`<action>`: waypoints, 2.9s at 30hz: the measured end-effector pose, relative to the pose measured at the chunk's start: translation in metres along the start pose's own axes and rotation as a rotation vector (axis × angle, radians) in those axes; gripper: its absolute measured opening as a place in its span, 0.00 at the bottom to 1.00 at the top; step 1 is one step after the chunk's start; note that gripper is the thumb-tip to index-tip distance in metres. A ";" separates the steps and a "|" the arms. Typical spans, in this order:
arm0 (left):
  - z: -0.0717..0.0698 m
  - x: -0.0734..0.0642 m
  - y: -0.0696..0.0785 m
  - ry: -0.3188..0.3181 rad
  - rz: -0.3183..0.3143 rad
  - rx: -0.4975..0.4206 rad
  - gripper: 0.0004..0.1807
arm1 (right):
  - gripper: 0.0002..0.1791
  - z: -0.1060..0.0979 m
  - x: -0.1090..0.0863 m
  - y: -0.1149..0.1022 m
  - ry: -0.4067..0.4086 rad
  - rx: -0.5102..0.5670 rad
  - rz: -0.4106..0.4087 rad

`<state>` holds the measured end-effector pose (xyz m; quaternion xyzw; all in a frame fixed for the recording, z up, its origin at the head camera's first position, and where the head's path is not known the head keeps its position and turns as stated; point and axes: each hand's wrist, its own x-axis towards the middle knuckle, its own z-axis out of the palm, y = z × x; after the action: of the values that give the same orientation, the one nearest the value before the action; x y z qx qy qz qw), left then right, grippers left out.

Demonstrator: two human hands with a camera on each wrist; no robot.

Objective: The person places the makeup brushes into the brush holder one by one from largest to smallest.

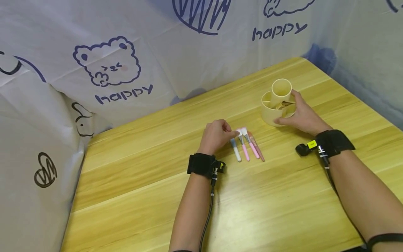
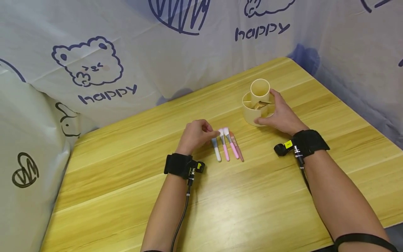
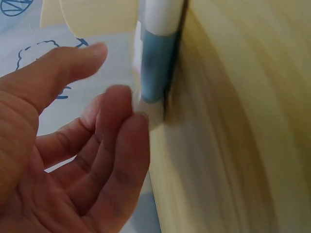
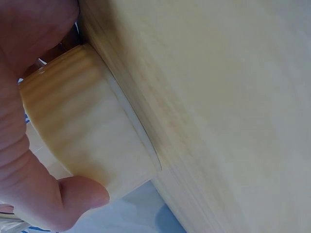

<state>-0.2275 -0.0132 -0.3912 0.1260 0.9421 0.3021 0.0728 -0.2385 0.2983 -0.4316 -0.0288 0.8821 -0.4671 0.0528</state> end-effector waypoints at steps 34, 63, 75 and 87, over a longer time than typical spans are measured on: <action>-0.006 0.000 -0.006 -0.078 -0.128 -0.036 0.16 | 0.69 0.001 0.002 0.002 0.003 0.015 -0.011; -0.013 0.001 0.003 0.013 -0.045 -0.174 0.17 | 0.68 0.001 0.000 0.000 -0.018 0.043 0.007; -0.014 0.001 0.004 0.014 -0.034 -0.175 0.16 | 0.74 0.005 -0.001 -0.004 0.036 0.040 0.021; -0.015 0.000 0.004 0.021 -0.019 -0.163 0.16 | 0.68 0.003 0.000 -0.004 0.011 0.091 -0.004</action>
<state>-0.2298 -0.0183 -0.3773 0.1074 0.9162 0.3785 0.0757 -0.2379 0.2941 -0.4298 -0.0259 0.8602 -0.5070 0.0484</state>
